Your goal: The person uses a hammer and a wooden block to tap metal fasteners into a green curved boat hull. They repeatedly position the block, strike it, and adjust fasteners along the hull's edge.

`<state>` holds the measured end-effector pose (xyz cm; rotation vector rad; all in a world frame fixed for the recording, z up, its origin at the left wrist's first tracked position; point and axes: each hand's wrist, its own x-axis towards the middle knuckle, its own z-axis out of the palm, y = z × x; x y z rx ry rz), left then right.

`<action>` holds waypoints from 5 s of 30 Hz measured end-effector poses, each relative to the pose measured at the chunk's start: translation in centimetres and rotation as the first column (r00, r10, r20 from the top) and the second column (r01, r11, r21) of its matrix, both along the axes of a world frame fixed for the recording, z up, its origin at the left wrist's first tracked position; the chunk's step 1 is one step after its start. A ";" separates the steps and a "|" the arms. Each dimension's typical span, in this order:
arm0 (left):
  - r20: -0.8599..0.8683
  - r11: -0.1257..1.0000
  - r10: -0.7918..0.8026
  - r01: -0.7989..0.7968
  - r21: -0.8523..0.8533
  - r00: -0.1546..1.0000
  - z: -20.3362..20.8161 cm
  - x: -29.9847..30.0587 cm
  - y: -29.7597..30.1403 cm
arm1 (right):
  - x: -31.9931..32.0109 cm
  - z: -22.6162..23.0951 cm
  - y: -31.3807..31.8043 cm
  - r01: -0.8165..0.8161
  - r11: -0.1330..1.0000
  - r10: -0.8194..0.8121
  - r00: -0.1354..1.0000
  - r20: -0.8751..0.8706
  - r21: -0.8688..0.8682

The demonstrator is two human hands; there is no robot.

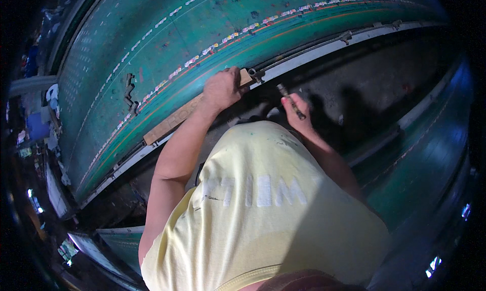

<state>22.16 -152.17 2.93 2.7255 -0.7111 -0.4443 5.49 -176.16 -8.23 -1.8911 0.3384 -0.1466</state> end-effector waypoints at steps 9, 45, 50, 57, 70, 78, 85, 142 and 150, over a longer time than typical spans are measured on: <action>0.065 0.998 -0.058 0.059 -0.020 0.996 0.1 -0.8 2.3 | 4.9 1.7 2.0 0.207 0.954 -0.236 0.964 0.119 0.215; 0.653 0.381 0.750 -0.876 -0.298 0.104 0.6 3.9 38.8 | 10.9 4.8 -7.8 -0.123 0.987 0.127 0.991 0.032 -0.106; 0.295 0.093 0.949 -0.993 0.068 0.109 -4.8 4.3 44.9 | 9.3 7.1 -7.2 -0.111 0.980 0.111 0.994 -0.010 -0.167; 0.175 0.341 0.933 -0.930 -0.139 0.316 -5.2 7.9 36.5 | 9.1 8.1 -7.4 -0.025 0.989 0.026 1.000 0.003 -0.143; 0.209 0.776 0.619 -0.546 -0.316 0.757 -4.4 25.7 -0.9 | 12.8 12.2 -14.4 -0.266 0.946 0.303 0.930 0.209 -0.187; 0.141 0.970 0.088 -0.053 -0.236 0.986 -0.8 36.9 -29.2 | 19.0 13.5 -28.1 -0.680 0.662 0.736 0.669 0.103 -0.315; 0.039 0.558 -0.738 0.642 -0.527 0.674 17.8 13.2 -61.6 | 23.7 15.6 -28.5 -0.867 0.244 0.933 0.331 -0.137 -0.435; 0.697 -0.011 -0.096 0.699 -0.715 0.711 32.0 -9.7 -16.8 | 14.1 11.0 -38.4 -0.338 0.851 0.486 0.797 0.360 -0.401; 0.626 -0.512 0.135 0.595 -0.619 0.768 33.6 3.9 -13.9 | 14.9 10.5 -37.5 -0.326 0.798 0.478 0.855 0.200 -0.507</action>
